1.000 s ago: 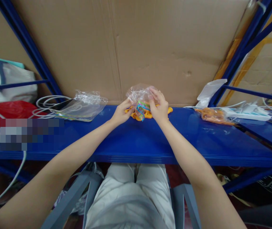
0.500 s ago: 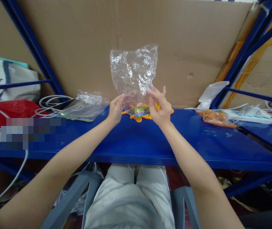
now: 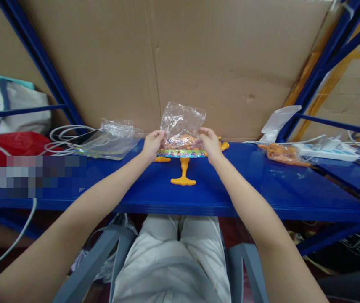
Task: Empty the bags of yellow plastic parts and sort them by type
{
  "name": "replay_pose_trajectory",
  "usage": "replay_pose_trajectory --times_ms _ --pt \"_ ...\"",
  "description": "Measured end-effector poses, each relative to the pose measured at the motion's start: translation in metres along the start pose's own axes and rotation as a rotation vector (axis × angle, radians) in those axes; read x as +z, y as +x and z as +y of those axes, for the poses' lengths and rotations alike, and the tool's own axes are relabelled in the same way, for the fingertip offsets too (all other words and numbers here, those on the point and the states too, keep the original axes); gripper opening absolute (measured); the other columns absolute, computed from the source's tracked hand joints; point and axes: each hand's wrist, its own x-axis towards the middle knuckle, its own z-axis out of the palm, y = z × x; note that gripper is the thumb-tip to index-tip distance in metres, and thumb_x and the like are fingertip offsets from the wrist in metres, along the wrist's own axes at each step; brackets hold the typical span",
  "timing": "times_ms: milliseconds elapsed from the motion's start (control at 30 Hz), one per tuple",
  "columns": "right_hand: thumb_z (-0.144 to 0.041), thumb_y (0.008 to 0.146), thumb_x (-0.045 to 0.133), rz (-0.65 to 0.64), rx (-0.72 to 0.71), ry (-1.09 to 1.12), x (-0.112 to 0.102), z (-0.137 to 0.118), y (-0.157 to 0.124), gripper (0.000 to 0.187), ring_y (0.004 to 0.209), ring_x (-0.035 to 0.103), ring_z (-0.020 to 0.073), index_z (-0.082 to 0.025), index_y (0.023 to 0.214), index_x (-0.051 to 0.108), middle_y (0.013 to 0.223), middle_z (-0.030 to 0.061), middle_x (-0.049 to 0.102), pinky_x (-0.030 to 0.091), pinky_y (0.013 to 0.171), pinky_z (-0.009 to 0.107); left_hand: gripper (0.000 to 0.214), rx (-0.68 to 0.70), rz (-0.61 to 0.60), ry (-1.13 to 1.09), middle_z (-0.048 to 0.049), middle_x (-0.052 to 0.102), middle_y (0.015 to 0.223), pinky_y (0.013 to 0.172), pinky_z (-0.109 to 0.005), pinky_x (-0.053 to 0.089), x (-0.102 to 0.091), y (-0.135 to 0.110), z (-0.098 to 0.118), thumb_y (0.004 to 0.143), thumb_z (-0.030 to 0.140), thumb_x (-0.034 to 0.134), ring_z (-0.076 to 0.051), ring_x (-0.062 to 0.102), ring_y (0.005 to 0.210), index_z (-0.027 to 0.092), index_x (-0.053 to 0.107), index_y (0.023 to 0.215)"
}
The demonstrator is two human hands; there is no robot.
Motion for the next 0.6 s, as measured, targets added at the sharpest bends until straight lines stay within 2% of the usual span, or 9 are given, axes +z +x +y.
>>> replay_pose_trajectory --times_ms 100,233,433,600 --pt "-0.029 0.078 0.066 -0.031 0.131 0.082 -0.001 0.002 0.002 0.015 0.059 0.066 0.0165 -0.025 0.091 0.057 0.071 -0.0035 0.067 0.059 0.061 0.032 0.027 0.009 -0.037 0.019 0.0067 0.049 0.051 0.047 -0.019 0.040 0.001 -0.001 -0.002 0.091 0.040 0.065 -0.008 0.045 0.044 0.018 0.063 0.076" --pt "-0.038 0.083 0.071 -0.050 0.256 0.134 -0.005 0.004 0.005 0.020 0.053 0.062 0.0135 -0.023 0.085 0.057 0.069 -0.0018 0.066 0.057 0.054 0.028 0.029 -0.028 -0.130 0.038 0.0062 0.049 0.050 0.047 -0.020 0.040 0.004 -0.008 0.000 0.091 0.042 0.065 -0.009 0.044 0.042 0.018 0.064 0.074" --pt "-0.024 0.081 0.074 -0.017 0.275 0.182 -0.007 0.009 0.009 0.017 0.058 0.063 0.0127 -0.022 0.078 0.058 0.066 -0.0032 0.064 0.058 0.055 0.026 0.037 -0.104 -0.166 0.020 0.0033 0.051 0.051 0.044 -0.021 0.039 0.006 -0.012 0.001 0.092 0.043 0.064 -0.010 0.045 0.041 0.018 0.058 0.066" --pt "-0.024 0.079 0.074 0.047 0.191 0.157 -0.005 0.013 0.009 0.022 0.055 0.060 0.0108 -0.023 0.072 0.053 0.062 -0.0064 0.060 0.057 0.052 0.023 0.036 -0.122 -0.150 0.021 0.0020 0.055 0.055 0.042 -0.022 0.036 0.004 -0.008 -0.001 0.091 0.044 0.063 -0.009 0.044 0.040 0.018 0.057 0.066"
